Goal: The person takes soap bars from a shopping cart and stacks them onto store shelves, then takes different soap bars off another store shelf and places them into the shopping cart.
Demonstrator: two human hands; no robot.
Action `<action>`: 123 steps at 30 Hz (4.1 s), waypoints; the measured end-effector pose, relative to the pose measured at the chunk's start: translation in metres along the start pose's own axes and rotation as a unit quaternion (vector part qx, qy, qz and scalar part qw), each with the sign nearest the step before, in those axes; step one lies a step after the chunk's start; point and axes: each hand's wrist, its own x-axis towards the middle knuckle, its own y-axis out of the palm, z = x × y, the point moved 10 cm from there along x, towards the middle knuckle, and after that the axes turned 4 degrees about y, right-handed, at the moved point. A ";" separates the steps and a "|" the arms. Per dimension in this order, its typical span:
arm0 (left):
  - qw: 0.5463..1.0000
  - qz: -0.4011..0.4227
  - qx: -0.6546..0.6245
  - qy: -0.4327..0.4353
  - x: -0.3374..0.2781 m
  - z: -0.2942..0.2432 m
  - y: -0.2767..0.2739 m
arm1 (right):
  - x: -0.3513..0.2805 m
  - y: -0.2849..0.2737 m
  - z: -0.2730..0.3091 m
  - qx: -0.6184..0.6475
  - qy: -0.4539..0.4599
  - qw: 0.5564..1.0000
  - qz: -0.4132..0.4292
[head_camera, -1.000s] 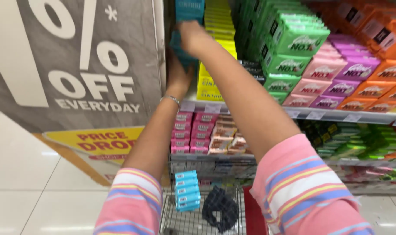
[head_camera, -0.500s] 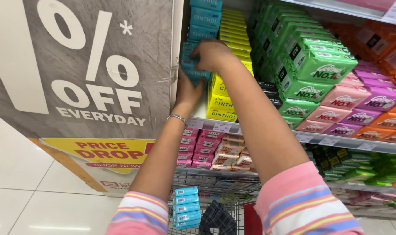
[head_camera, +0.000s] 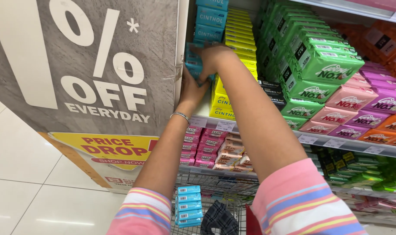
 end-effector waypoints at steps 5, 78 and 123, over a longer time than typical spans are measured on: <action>1.000 0.007 0.015 0.017 0.000 0.004 0.004 | 0.023 0.022 -0.019 0.003 0.020 0.994 0.110; 0.814 0.109 -0.558 -0.117 -0.011 -0.164 -0.031 | -0.116 -0.098 -0.048 0.328 -0.056 0.920 -0.206; 0.901 0.119 -0.063 -0.413 -0.484 0.113 -0.067 | -0.362 0.412 0.155 0.650 0.109 0.751 0.029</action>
